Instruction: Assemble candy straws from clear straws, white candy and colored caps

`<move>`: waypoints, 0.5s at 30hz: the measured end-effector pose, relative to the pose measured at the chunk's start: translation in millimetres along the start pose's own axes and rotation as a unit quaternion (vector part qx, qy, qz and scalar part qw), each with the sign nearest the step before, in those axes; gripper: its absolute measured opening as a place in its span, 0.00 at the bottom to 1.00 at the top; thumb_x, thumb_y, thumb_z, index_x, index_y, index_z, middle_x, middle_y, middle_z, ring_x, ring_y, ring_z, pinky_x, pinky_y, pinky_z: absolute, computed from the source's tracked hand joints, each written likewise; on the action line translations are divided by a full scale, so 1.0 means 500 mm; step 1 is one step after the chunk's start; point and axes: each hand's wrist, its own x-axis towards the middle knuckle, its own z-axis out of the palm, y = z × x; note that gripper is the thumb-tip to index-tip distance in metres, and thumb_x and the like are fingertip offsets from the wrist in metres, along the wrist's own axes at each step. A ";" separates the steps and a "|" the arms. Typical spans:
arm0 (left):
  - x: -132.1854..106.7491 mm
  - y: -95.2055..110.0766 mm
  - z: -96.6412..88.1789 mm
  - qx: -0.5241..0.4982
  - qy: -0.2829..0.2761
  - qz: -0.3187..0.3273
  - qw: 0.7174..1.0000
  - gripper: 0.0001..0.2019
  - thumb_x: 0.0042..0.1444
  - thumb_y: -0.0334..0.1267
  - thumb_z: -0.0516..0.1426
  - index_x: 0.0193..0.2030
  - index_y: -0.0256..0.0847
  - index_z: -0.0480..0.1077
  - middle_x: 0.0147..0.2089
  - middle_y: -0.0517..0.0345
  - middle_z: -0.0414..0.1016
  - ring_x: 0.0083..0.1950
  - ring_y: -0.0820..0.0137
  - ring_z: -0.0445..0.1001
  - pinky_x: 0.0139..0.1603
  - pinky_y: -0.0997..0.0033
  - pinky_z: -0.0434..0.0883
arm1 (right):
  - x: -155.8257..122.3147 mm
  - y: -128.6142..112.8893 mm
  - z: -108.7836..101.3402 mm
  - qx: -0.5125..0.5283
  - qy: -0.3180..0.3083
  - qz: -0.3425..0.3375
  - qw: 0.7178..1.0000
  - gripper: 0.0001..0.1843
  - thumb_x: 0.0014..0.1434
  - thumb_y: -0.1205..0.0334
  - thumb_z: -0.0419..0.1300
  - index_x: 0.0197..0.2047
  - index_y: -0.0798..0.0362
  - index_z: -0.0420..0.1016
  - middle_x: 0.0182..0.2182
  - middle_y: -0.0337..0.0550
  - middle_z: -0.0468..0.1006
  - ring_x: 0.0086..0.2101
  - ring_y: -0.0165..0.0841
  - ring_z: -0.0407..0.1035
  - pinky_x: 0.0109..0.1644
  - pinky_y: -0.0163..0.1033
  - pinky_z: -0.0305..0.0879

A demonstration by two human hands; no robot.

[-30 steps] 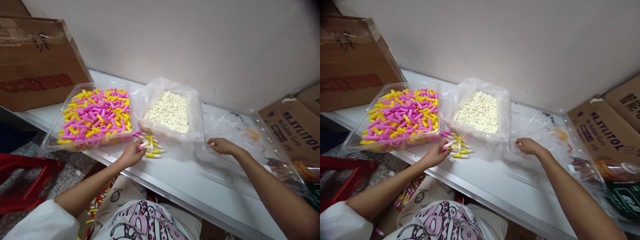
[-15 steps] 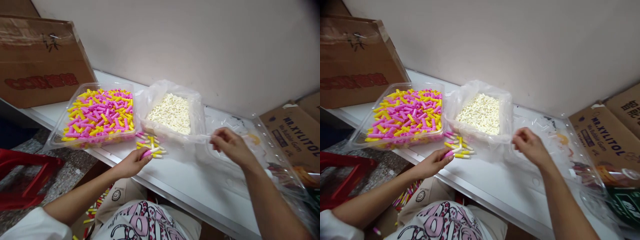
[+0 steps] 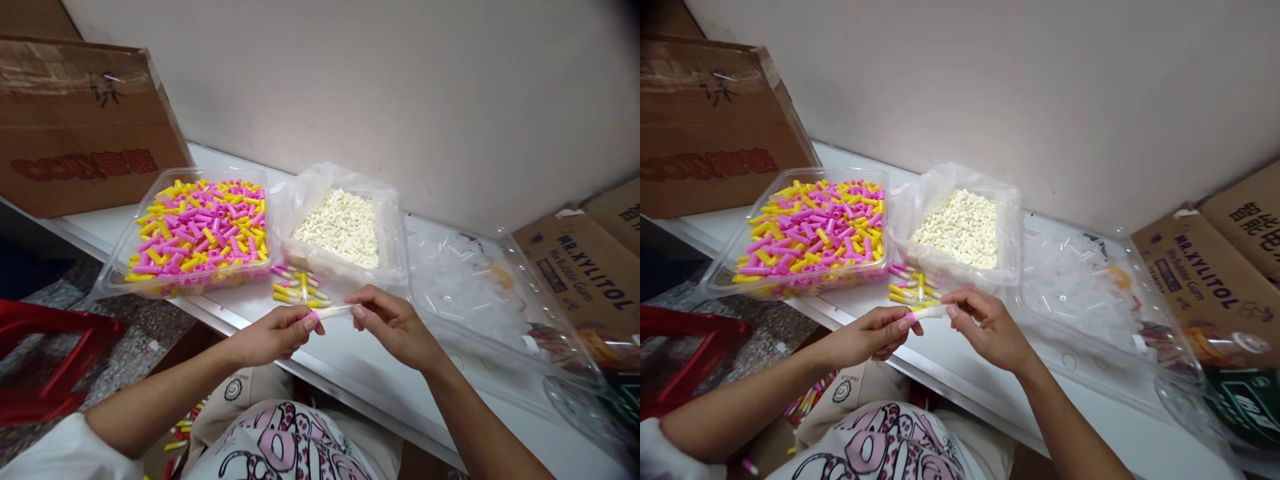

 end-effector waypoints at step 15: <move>0.005 -0.021 -0.014 0.715 0.041 0.188 0.672 0.18 0.67 0.44 0.36 0.37 0.38 0.61 0.31 0.53 0.68 0.31 0.67 0.67 0.30 0.70 0.60 | -0.007 -0.015 0.071 0.079 -0.196 0.237 0.948 0.28 0.63 0.37 0.35 0.23 0.50 0.52 0.16 0.29 0.50 0.16 0.24 0.45 0.20 0.32 0.46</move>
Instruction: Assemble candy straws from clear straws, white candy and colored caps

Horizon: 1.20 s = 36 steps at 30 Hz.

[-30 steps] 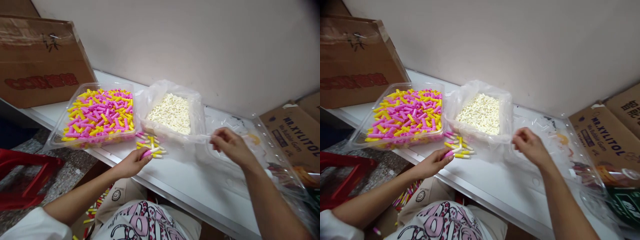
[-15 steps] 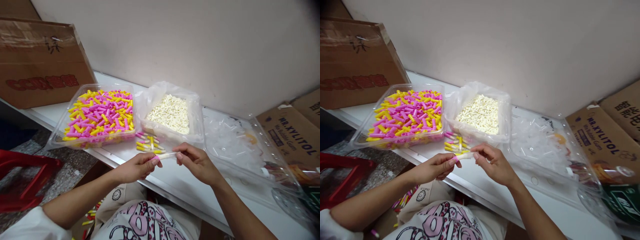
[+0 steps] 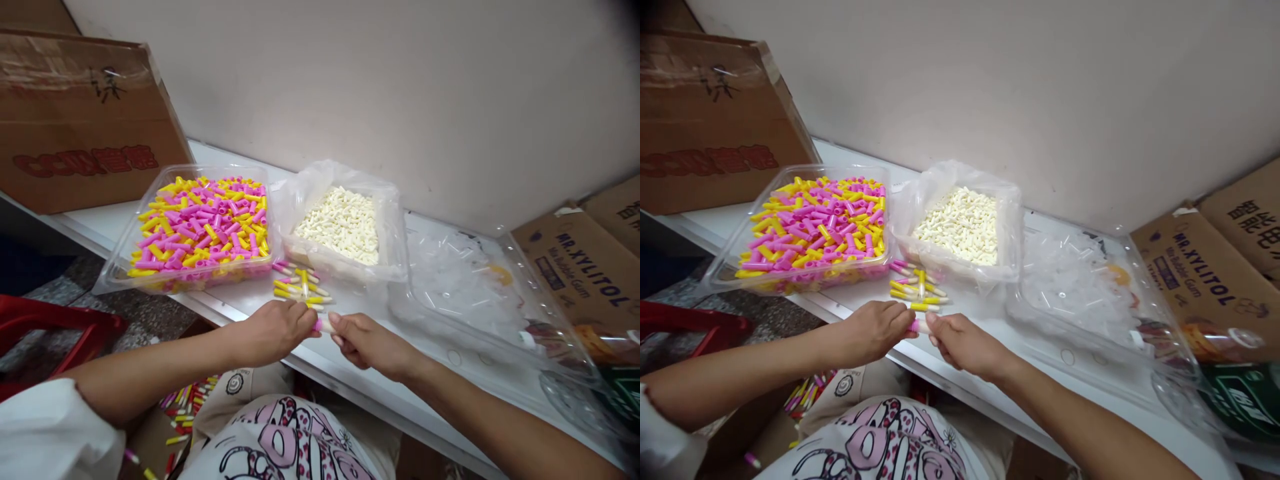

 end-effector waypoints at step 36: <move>-0.028 -0.008 -0.046 -0.610 -0.299 -0.135 0.721 0.20 0.58 0.57 0.48 0.38 0.41 0.65 0.23 0.66 0.54 0.22 0.75 0.54 0.22 0.75 0.58 | 0.021 0.042 0.026 -0.526 0.150 -0.372 0.750 0.18 0.68 0.58 0.41 0.35 0.55 0.68 0.25 0.43 0.69 0.25 0.31 0.60 0.26 0.36 0.50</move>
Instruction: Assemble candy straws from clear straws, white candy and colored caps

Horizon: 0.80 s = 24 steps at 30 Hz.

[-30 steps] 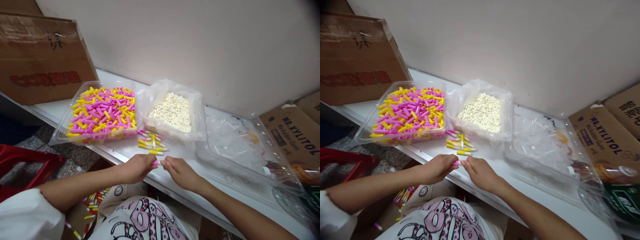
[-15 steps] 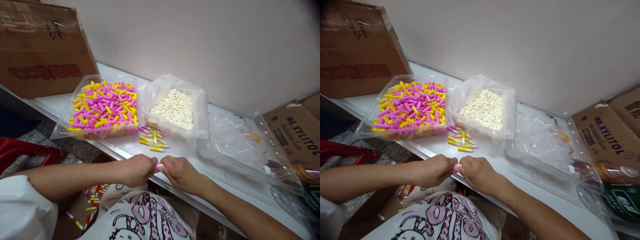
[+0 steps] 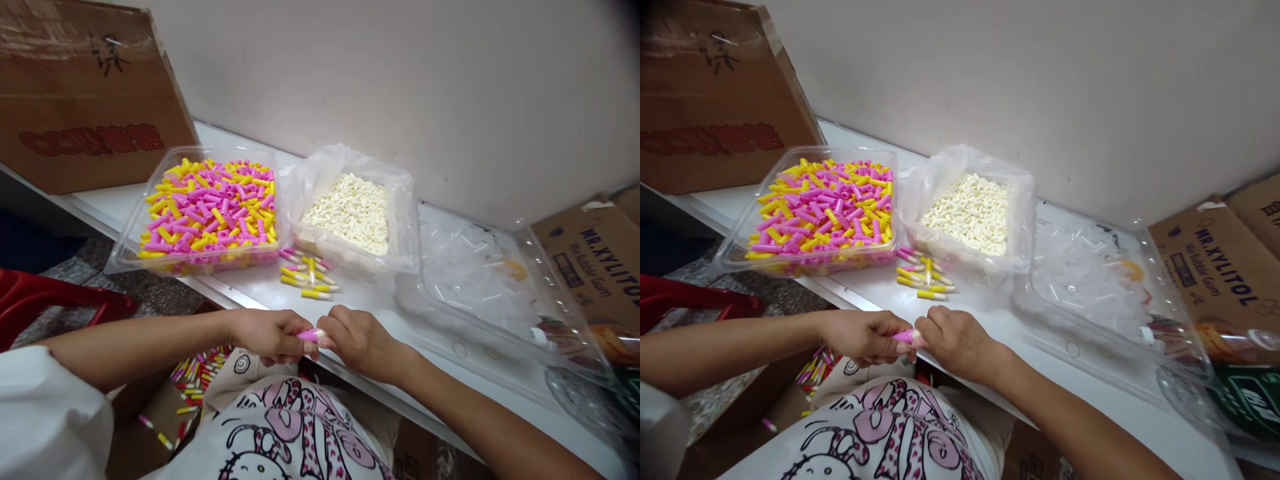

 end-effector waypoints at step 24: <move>0.019 -0.051 0.026 0.338 0.232 0.038 0.911 0.14 0.64 0.44 0.42 0.38 0.40 0.63 0.34 0.53 0.72 0.32 0.68 0.69 0.31 0.71 0.61 | 0.006 -0.027 0.032 0.193 -0.100 0.183 0.959 0.16 0.68 0.57 0.40 0.42 0.54 0.66 0.35 0.46 0.70 0.34 0.34 0.65 0.37 0.39 0.62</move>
